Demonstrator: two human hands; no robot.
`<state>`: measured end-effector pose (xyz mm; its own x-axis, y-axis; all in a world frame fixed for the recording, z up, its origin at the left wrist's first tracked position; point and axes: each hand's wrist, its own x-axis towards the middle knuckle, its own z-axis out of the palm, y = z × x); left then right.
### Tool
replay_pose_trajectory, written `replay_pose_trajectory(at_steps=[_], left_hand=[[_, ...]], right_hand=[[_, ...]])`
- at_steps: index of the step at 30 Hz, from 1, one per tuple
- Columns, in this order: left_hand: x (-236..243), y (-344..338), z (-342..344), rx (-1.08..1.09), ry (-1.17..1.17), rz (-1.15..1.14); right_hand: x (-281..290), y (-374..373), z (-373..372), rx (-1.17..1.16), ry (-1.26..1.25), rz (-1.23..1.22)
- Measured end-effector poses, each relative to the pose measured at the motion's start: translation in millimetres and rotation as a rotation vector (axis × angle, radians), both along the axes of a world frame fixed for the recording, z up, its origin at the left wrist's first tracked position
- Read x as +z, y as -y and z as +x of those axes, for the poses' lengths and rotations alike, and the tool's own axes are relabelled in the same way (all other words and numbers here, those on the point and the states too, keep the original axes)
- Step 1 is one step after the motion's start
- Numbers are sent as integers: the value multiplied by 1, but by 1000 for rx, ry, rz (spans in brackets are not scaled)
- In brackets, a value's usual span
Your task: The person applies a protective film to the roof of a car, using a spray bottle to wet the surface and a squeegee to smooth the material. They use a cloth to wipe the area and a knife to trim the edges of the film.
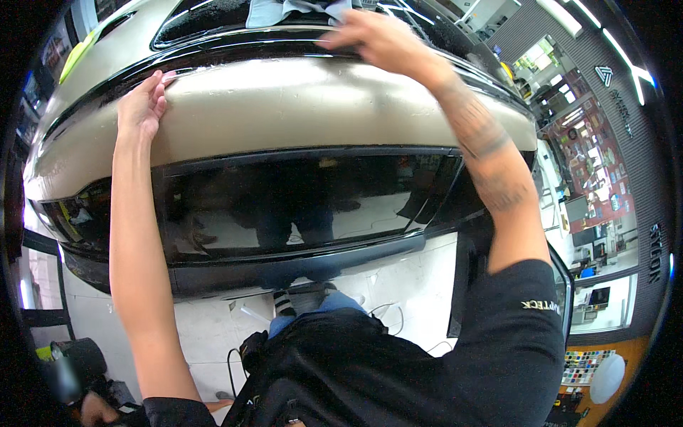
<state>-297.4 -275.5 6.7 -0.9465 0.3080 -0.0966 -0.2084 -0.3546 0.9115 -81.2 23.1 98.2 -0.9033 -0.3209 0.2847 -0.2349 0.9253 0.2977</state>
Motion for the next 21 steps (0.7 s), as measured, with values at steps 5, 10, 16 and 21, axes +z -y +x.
replay_pose_trajectory(at_steps=[5, 10, 16, 21], left_hand=[[-8, -3, -2, -27, 3, 29], [-11, -5, -16, 15, 18, 119], [-8, -71, 54, -238, 113, 269], [1, -161, 122, -241, 184, 262]], right_hand=[[47, -18, 50, -84, 185, -52], [44, 3, -32, 215, 58, -179], [23, -60, 78, -285, 192, 102], [53, -84, 55, 99, 14, -31]])
